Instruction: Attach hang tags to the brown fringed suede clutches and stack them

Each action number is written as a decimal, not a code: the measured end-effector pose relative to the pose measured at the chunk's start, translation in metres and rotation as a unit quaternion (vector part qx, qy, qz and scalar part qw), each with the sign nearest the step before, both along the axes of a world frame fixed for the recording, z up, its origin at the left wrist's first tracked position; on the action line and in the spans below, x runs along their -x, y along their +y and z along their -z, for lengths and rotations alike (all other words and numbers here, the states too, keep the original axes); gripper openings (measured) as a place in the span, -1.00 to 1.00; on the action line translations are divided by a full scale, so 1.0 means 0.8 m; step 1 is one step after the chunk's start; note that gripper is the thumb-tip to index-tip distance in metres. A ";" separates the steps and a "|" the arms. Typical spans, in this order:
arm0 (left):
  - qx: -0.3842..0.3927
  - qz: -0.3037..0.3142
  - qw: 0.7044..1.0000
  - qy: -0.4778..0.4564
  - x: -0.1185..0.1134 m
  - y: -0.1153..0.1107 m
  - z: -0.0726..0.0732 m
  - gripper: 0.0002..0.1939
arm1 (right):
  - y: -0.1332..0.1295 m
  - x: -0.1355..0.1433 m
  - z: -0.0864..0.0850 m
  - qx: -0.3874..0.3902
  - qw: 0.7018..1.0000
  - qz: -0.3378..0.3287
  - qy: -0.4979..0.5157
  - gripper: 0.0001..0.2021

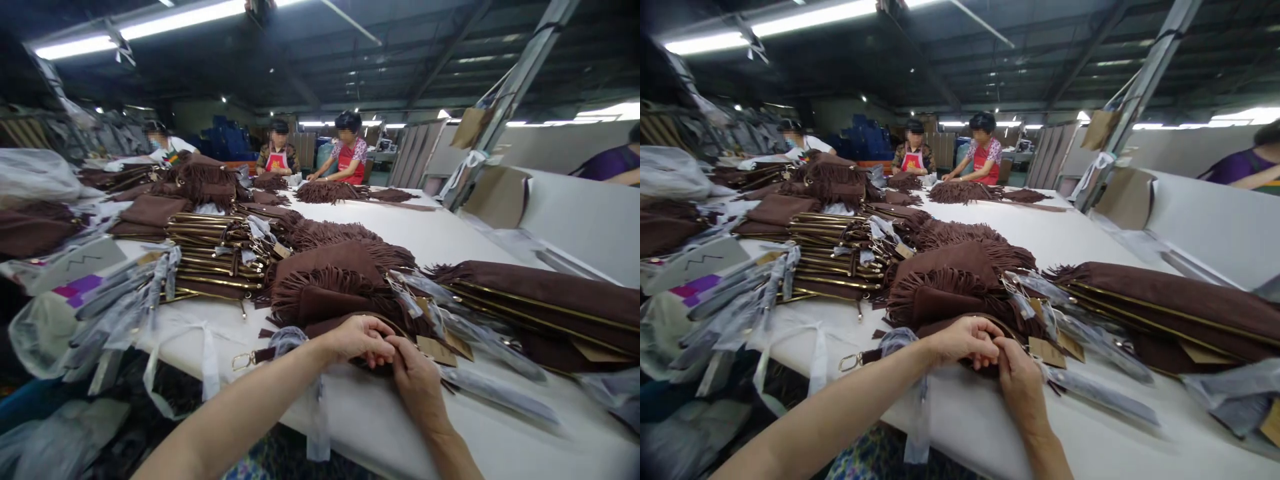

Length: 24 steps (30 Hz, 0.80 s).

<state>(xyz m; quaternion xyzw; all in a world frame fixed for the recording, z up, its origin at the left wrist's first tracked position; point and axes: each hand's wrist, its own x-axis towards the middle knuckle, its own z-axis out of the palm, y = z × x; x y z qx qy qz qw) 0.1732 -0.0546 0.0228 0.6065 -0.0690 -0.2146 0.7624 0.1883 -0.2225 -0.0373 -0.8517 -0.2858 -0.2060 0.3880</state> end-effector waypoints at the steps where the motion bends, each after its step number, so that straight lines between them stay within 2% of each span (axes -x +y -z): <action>1: -0.032 -0.004 0.999 -0.022 0.012 0.011 -0.012 -0.54 | 0.000 -0.002 0.003 0.005 1.000 -0.006 0.003 -0.75; 3: -0.121 -0.026 0.987 -0.105 0.045 0.042 -0.042 -0.64 | 0.000 -0.005 0.007 0.007 1.000 -0.008 0.009 -0.77; 4: -0.187 -0.054 0.966 -0.172 0.065 0.061 -0.058 -0.72 | 0.000 -0.007 0.010 0.003 1.000 -0.005 0.010 -0.77; 5: -0.273 -0.093 0.931 -0.225 0.086 0.080 -0.073 -0.76 | 0.000 -0.009 0.011 -0.003 1.000 -0.003 0.011 -0.77; 7: -0.423 -0.178 0.838 -0.296 0.125 0.113 -0.090 -0.77 | -0.001 -0.011 0.013 -0.014 1.000 -0.008 0.014 -0.77; 9: -0.517 -0.144 0.768 -0.350 0.153 0.131 -0.089 -0.68 | -0.001 -0.012 0.013 -0.016 0.999 -0.016 0.022 -0.78; 11: -0.561 -0.056 0.729 -0.388 0.166 0.131 -0.074 -0.58 | -0.001 -0.012 0.011 -0.014 0.999 -0.019 0.030 -0.78; 13: -0.580 0.006 0.710 -0.400 0.167 0.116 -0.053 -0.54 | -0.001 -0.011 0.009 -0.009 0.999 -0.017 0.034 -0.78; 16: -0.604 0.043 0.694 -0.390 0.159 0.086 -0.029 -0.57 | -0.003 -0.009 0.008 0.000 0.999 -0.017 0.036 -0.78; 20: -0.609 0.093 0.689 -0.383 0.161 0.068 -0.018 -0.49 | -0.005 -0.010 0.012 0.004 0.999 -0.029 0.033 -0.76; 22: -0.594 0.059 0.711 -0.372 0.171 0.075 -0.022 -0.37 | -0.006 -0.012 0.015 0.005 0.999 -0.030 0.033 -0.76; 24: -0.598 -0.059 0.732 -0.321 0.182 0.089 -0.032 -0.36 | -0.006 -0.014 0.017 0.009 0.999 -0.027 0.033 -0.75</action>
